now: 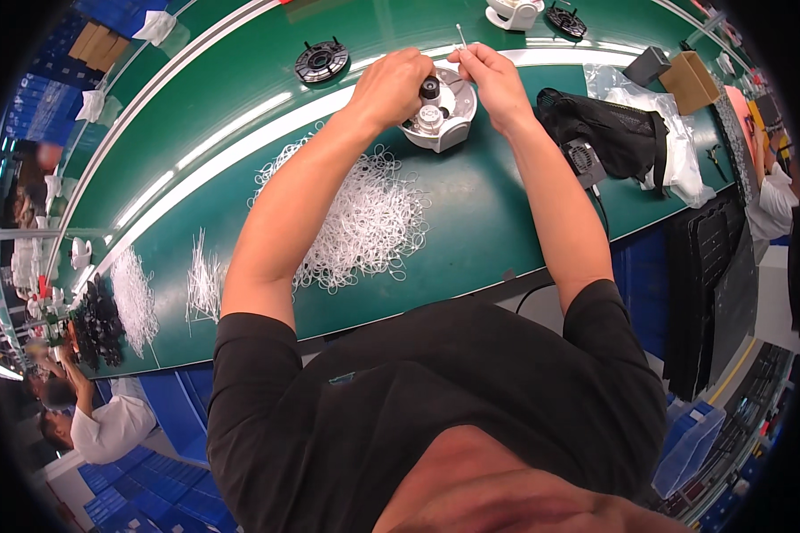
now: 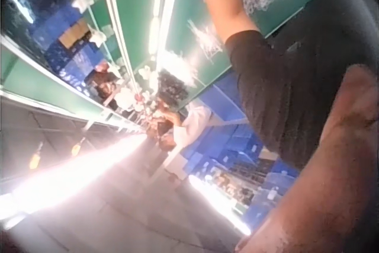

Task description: The person repeatedly picks white zip ties from a pile, threads them through a white circular device, and secures them by hand. The person also handles a small black component and places it into the device. The task is performed at a green workbench in a factory setting.

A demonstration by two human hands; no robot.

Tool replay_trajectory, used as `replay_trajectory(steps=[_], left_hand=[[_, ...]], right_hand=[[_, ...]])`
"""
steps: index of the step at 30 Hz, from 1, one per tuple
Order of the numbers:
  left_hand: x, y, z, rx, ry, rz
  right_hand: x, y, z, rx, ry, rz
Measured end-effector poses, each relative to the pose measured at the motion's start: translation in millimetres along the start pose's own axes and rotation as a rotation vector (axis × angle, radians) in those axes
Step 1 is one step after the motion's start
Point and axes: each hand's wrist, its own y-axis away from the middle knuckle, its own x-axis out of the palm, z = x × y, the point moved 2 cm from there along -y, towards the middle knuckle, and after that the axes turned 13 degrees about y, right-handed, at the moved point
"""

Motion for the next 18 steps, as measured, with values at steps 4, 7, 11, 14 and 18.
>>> replay_trajectory(steps=[4,7,11,14,18], left_hand=[[3,2,7,0.011,0.021,-0.043],[4,5,7,-0.019,0.073,-0.073],[4,5,4,0.026,0.017,-0.108],[4,6,8,-0.013,-0.029,-0.151],[5,9,12,-0.031,-0.022,-0.159]], right_hand=[[-1,9,8,-0.243,0.451,0.012],[-1,11,19,-0.397,0.769,0.092],[-2,6,21,-0.503,0.957,0.107],[-6,9,33,-0.51,1.162,0.129],[-4,14,42,-0.501,1.303,0.202]])
